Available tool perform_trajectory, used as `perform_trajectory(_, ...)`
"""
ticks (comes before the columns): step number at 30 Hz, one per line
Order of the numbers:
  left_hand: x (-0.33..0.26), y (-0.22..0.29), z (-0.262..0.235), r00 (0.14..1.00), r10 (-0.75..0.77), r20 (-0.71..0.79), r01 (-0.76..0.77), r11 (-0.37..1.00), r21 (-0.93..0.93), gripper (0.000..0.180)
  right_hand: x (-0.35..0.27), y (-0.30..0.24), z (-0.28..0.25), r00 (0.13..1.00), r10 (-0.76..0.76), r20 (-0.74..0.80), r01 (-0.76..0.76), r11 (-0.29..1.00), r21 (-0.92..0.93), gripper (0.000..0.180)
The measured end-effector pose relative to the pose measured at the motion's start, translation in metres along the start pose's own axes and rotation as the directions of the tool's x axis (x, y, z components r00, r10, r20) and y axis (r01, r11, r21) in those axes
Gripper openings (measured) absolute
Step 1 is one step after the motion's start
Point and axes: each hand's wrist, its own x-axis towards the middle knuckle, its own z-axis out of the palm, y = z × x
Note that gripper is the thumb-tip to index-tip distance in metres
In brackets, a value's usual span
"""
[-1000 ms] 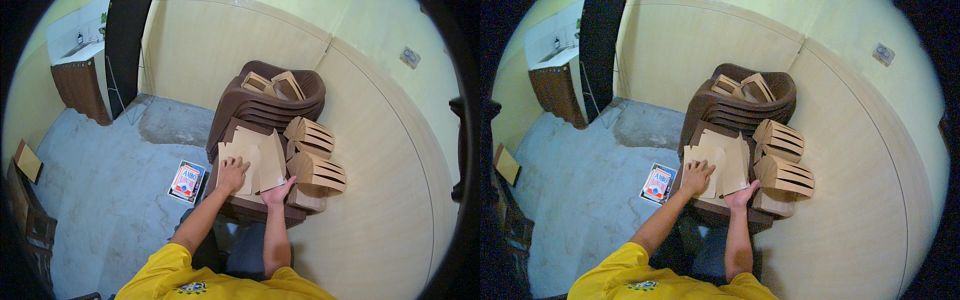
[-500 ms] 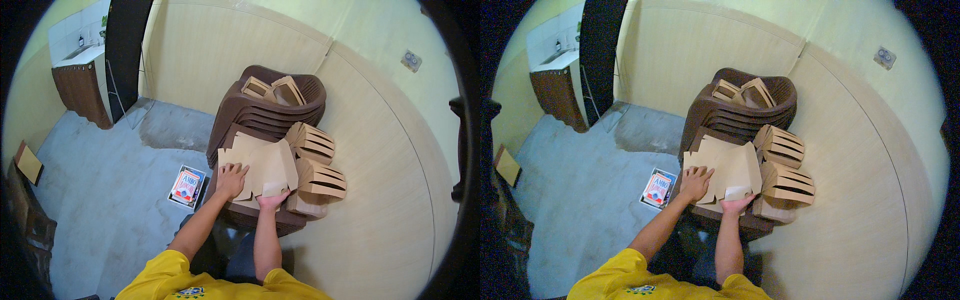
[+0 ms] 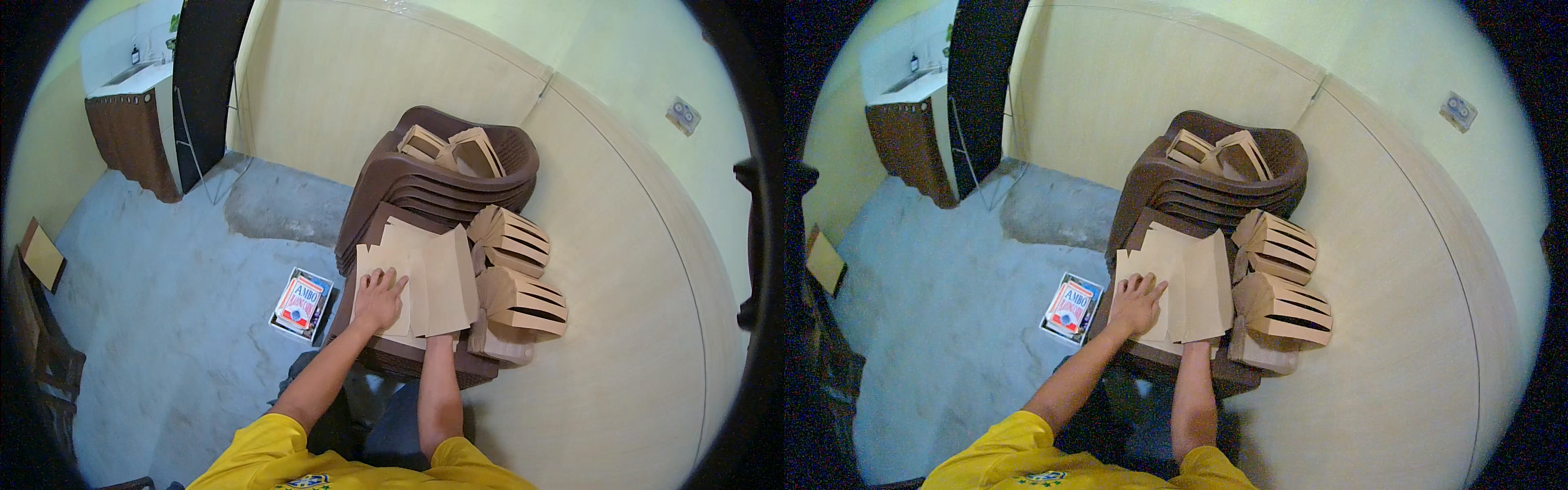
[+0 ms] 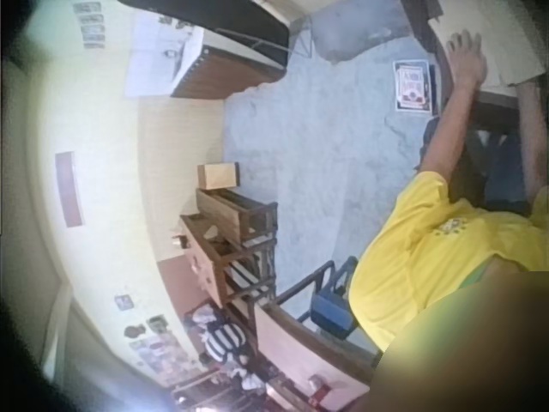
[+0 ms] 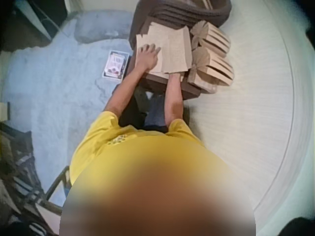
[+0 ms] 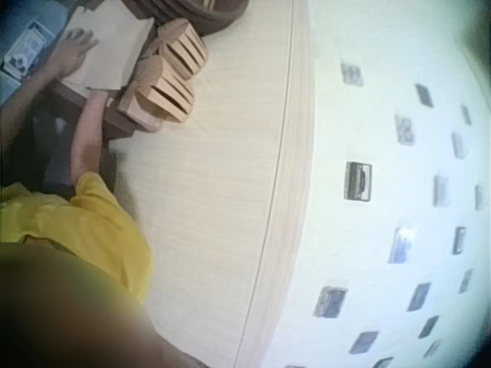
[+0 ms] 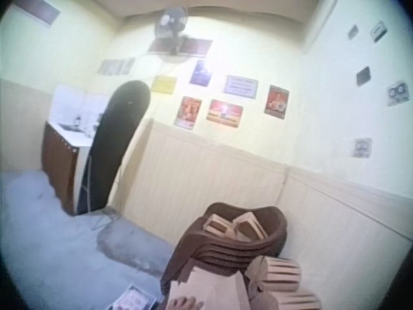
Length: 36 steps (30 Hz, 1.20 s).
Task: The person folds flat cardboard sheets into small boxes by hand, aligning edges and creasing flaps. They place each completed box into a growing stack on the chair beside them.
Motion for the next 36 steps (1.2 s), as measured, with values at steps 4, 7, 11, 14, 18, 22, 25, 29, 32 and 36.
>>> perform_trajectory(4,0.001,-0.005,0.009,0.997,0.024,0.067,-0.031,0.994,0.104,0.058,-0.021,-0.001,0.026,0.977,0.132,0.17,-0.145,0.987,0.063,0.094)
perform_trajectory(7,0.003,-0.019,0.036,0.972,0.046,0.23,-0.092,0.976,0.197,0.062,-0.026,0.011,0.063,0.933,0.107,0.345,0.052,0.906,-0.421,0.105)
perform_trajectory(11,-0.006,-0.063,0.05,0.965,-0.232,-0.121,-0.095,0.121,-0.988,0.066,-0.026,0.016,0.081,0.918,0.238,0.317,0.129,0.577,-0.807,0.107)
perform_trajectory(14,-0.028,-0.131,0.003,0.831,-0.506,-0.231,0.245,0.706,-0.665,0.051,-0.031,0.026,0.09,0.93,0.201,0.308,0.272,0.186,-0.944,0.098)
perform_trajectory(18,-0.036,-0.143,-0.046,0.713,-0.313,-0.627,0.127,0.938,-0.324,0.043,-0.044,0.042,0.112,0.954,0.17,0.248,0.291,-0.309,-0.906,0.086)
perform_trajectory(22,0.027,-0.074,-0.013,0.996,0.012,-0.083,-0.052,0.869,-0.493,0.043,-0.052,0.031,0.117,0.948,0.134,0.289,0.312,-0.216,-0.925,0.087)
perform_trajectory(25,0.036,-0.057,0.012,0.995,-0.019,0.102,0.042,0.973,-0.226,0.045,-0.078,0.018,0.108,0.961,0.114,0.253,0.267,-0.133,-0.955,0.094)
perform_trajectory(29,0.024,-0.054,0.027,1.0,0.004,0.028,-0.002,0.996,-0.091,0.049,-0.146,0.012,0.097,0.956,0.101,0.276,0.294,-0.373,-0.88,0.103)
perform_trajectory(32,0.022,-0.056,0.027,0.996,0.09,0.008,-0.089,0.993,-0.076,0.051,-0.136,0.006,0.103,0.975,0.152,0.162,0.215,-0.464,-0.859,0.107)
perform_trajectory(36,0.024,-0.057,0.026,0.995,0.1,0.021,-0.098,0.994,-0.054,0.054,-0.028,-0.001,0.12,0.992,0.114,0.062,0.109,-0.47,-0.876,0.115)
